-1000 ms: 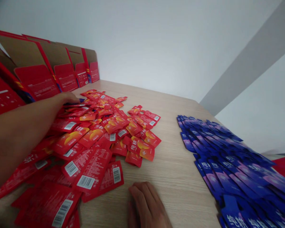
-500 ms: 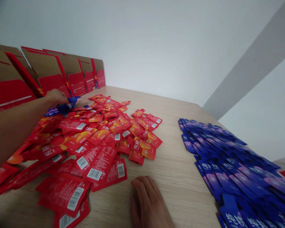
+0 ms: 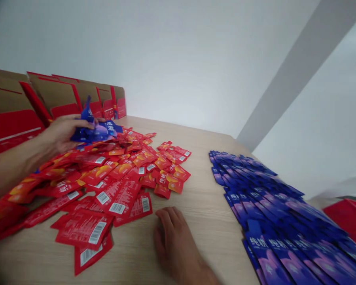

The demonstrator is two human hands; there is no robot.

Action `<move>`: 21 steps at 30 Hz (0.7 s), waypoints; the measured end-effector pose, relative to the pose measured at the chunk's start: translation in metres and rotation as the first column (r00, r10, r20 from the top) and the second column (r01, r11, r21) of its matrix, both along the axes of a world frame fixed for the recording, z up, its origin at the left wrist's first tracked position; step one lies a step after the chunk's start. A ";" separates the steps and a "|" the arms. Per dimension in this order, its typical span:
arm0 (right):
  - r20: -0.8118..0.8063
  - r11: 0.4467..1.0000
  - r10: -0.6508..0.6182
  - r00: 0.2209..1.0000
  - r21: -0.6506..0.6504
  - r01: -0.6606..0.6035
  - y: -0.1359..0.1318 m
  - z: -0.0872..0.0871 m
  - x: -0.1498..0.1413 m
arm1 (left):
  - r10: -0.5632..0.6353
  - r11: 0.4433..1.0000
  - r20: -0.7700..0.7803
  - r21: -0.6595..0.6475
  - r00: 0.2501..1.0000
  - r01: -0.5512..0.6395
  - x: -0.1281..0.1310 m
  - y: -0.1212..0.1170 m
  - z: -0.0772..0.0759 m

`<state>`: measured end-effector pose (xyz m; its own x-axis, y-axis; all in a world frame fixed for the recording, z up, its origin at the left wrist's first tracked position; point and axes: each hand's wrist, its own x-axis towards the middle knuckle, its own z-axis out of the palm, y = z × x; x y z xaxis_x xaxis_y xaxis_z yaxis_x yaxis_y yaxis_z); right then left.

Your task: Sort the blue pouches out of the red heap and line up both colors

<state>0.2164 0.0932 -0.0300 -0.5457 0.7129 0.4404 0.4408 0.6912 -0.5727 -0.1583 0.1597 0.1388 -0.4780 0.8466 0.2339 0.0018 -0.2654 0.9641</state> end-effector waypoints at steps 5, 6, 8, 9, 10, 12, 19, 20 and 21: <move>-0.430 0.780 -0.199 0.880 -0.614 -0.124 -0.001 0.021 -0.004 | -0.250 0.941 0.348 -0.131 0.903 0.311 0.135 -0.054 -0.052; -0.496 0.707 -0.267 0.826 -0.683 -0.182 -0.002 0.024 -0.005 | -0.289 0.907 0.368 -0.189 0.884 0.375 0.155 -0.064 -0.064; -0.569 0.620 -0.393 0.722 -0.744 -0.249 -0.003 0.027 -0.008 | -0.321 0.850 0.358 -0.300 0.877 0.434 0.184 -0.080 -0.083; -0.590 0.606 -0.445 0.674 -0.752 -0.258 -0.003 0.027 -0.008 | -0.321 0.828 0.341 -0.351 0.883 0.437 0.193 -0.086 -0.091; -0.609 0.607 -0.483 0.629 -0.751 -0.261 -0.003 0.026 -0.009 | -0.314 0.812 0.324 -0.395 0.892 0.429 0.199 -0.089 -0.097; -0.640 0.629 -0.522 0.563 -0.735 -0.253 -0.001 0.024 -0.007 | -0.299 0.793 0.296 -0.452 0.907 0.409 0.205 -0.093 -0.108; -0.634 0.851 -0.450 0.629 -0.519 0.086 0.044 0.045 0.032 | -0.294 0.801 0.215 -0.476 0.931 0.363 0.196 -0.099 -0.145; -0.531 0.860 -0.450 0.718 -0.475 0.188 0.052 0.050 0.041 | -0.253 0.824 0.190 -0.471 0.949 0.314 0.194 -0.101 -0.148; -0.395 0.862 -0.444 0.804 -0.432 0.264 0.060 0.054 0.050 | -0.227 0.837 0.170 -0.469 0.959 0.281 0.193 -0.102 -0.149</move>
